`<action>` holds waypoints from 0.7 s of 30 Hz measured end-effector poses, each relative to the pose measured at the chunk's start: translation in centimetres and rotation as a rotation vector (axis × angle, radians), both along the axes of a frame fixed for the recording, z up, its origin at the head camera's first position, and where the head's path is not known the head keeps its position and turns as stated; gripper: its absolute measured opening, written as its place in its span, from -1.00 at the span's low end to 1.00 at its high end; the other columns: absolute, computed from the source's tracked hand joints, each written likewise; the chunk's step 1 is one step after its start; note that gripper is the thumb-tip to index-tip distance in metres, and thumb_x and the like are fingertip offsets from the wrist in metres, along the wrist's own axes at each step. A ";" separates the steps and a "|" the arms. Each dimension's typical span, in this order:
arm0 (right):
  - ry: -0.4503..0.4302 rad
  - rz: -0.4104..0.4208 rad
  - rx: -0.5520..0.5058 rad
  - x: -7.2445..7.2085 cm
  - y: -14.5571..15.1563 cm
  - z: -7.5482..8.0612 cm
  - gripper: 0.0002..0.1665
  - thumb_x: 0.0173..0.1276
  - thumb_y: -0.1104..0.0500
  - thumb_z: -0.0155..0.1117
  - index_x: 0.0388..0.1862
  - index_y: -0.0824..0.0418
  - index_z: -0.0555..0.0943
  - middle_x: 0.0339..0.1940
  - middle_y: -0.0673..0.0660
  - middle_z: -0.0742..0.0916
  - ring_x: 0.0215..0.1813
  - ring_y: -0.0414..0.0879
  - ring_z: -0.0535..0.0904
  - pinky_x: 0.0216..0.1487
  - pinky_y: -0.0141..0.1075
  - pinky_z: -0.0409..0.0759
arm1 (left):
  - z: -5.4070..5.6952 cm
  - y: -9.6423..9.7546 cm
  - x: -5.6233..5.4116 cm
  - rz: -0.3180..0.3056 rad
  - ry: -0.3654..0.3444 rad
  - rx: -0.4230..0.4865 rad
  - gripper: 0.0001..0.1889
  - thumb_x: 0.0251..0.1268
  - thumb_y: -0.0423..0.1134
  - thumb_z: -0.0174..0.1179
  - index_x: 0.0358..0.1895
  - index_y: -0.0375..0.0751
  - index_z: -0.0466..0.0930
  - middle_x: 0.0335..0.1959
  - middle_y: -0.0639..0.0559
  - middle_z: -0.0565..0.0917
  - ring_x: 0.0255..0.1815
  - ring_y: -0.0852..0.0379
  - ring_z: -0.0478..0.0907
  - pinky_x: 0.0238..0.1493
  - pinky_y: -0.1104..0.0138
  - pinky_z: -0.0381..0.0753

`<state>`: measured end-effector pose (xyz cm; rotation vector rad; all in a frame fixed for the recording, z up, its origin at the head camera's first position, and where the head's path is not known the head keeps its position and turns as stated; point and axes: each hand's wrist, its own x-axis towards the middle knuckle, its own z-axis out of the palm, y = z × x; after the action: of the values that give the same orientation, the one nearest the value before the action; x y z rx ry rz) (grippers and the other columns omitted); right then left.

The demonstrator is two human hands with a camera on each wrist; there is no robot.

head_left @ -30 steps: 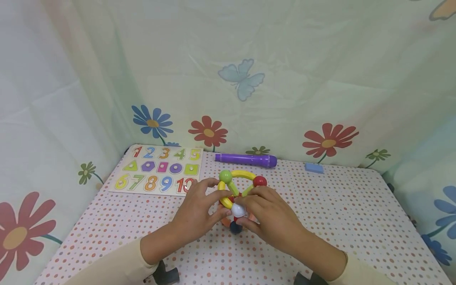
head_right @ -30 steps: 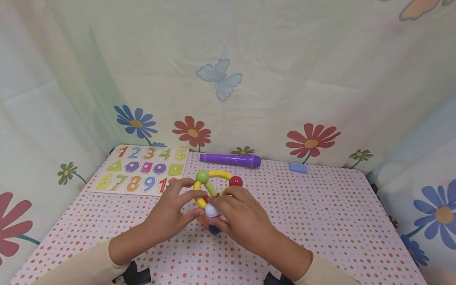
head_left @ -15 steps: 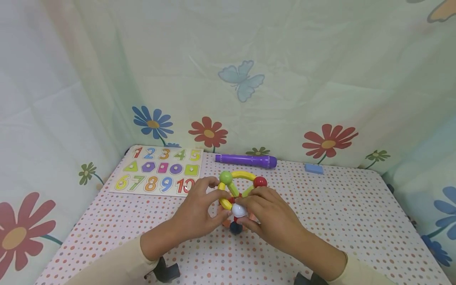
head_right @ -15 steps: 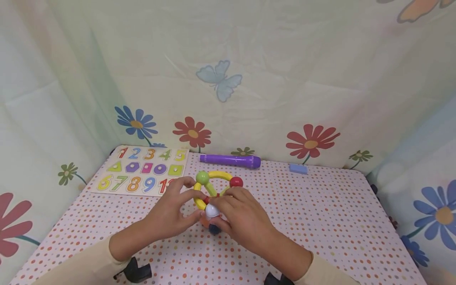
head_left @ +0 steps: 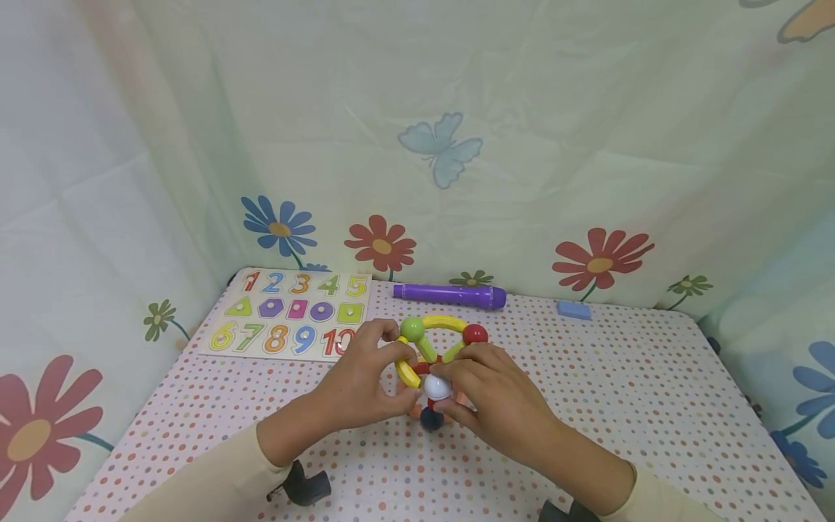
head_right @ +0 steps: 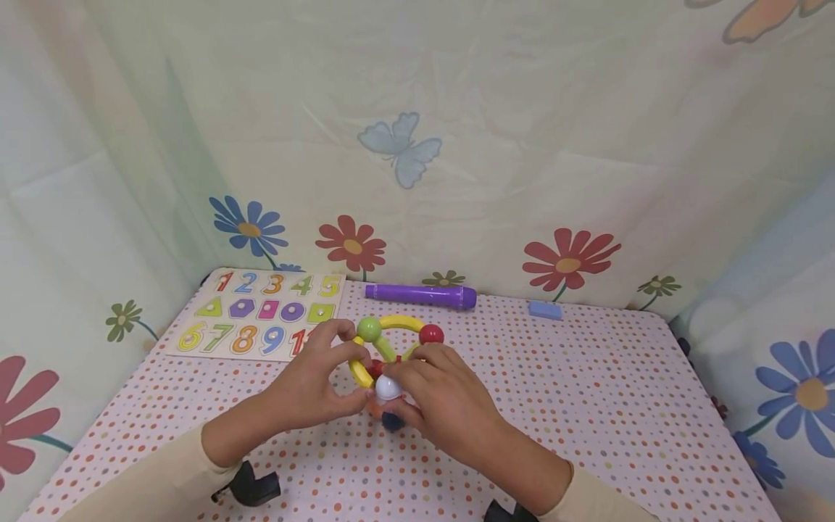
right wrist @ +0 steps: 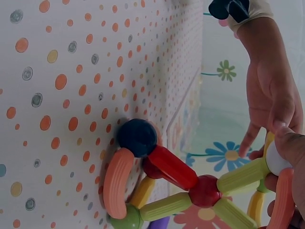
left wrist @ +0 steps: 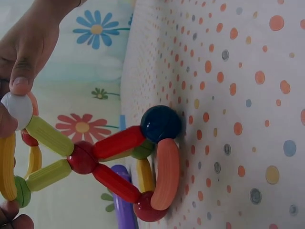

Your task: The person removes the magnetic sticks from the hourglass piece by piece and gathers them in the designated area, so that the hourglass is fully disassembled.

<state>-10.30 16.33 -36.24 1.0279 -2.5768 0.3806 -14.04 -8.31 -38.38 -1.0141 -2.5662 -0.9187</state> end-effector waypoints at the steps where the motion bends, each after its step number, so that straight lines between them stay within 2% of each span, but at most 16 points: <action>1: -0.002 0.001 -0.001 0.0 0.0 0.0 -0.38 0.10 -0.06 0.67 0.14 0.07 0.70 -0.09 -0.10 0.69 0.10 -0.12 0.48 0.24 -0.15 0.51 | 0.0 0.0 0.0 0.001 0.002 -0.003 -0.67 -0.01 -0.04 0.53 -0.14 0.10 0.67 0.14 0.04 0.39 0.17 0.09 0.30 0.11 0.15 0.54; 6: 0.003 0.010 -0.006 0.0 0.0 0.0 -0.39 0.11 -0.06 0.66 0.13 0.08 0.70 -0.08 -0.10 0.69 0.10 -0.12 0.48 0.24 -0.15 0.51 | 0.0 -0.3 -0.2 0.005 0.015 -0.013 -0.62 -0.05 0.04 0.52 -0.13 0.16 0.63 0.12 0.09 0.39 0.17 0.12 0.28 0.15 0.10 0.45; 9: 0.007 0.016 -0.011 0.0 0.1 0.0 -0.40 0.12 -0.06 0.65 0.12 0.07 0.71 -0.08 -0.11 0.70 0.10 -0.12 0.48 0.24 -0.16 0.50 | 0.0 -0.5 -0.2 0.001 0.010 -0.009 -0.52 -0.08 0.06 0.52 -0.03 0.13 0.60 0.10 0.13 0.41 0.16 0.14 0.28 0.15 0.10 0.45; 16: 0.034 0.032 -0.032 -0.1 0.2 -0.3 -0.38 0.09 -0.05 0.67 0.12 0.10 0.71 -0.08 -0.10 0.71 0.09 -0.12 0.50 0.19 -0.15 0.54 | -0.1 -1.0 -0.2 0.004 -0.016 -0.009 -0.24 -0.14 0.11 0.54 0.20 0.00 0.47 0.19 0.15 0.46 0.24 0.19 0.29 0.30 0.06 0.37; 21: 0.046 0.048 -0.044 -0.2 0.2 -0.5 -0.37 0.10 -0.04 0.67 0.13 0.12 0.70 -0.08 -0.10 0.70 0.09 -0.11 0.49 0.20 -0.15 0.52 | -0.4 -1.9 0.3 0.023 -0.040 -0.025 -0.23 -0.15 0.05 0.52 0.24 0.01 0.46 0.21 0.18 0.42 0.26 0.20 0.26 0.31 0.07 0.38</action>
<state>-10.46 16.57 -36.74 1.0715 -2.4958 0.4195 -13.76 -10.19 -38.82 -0.9804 -2.6228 -0.9122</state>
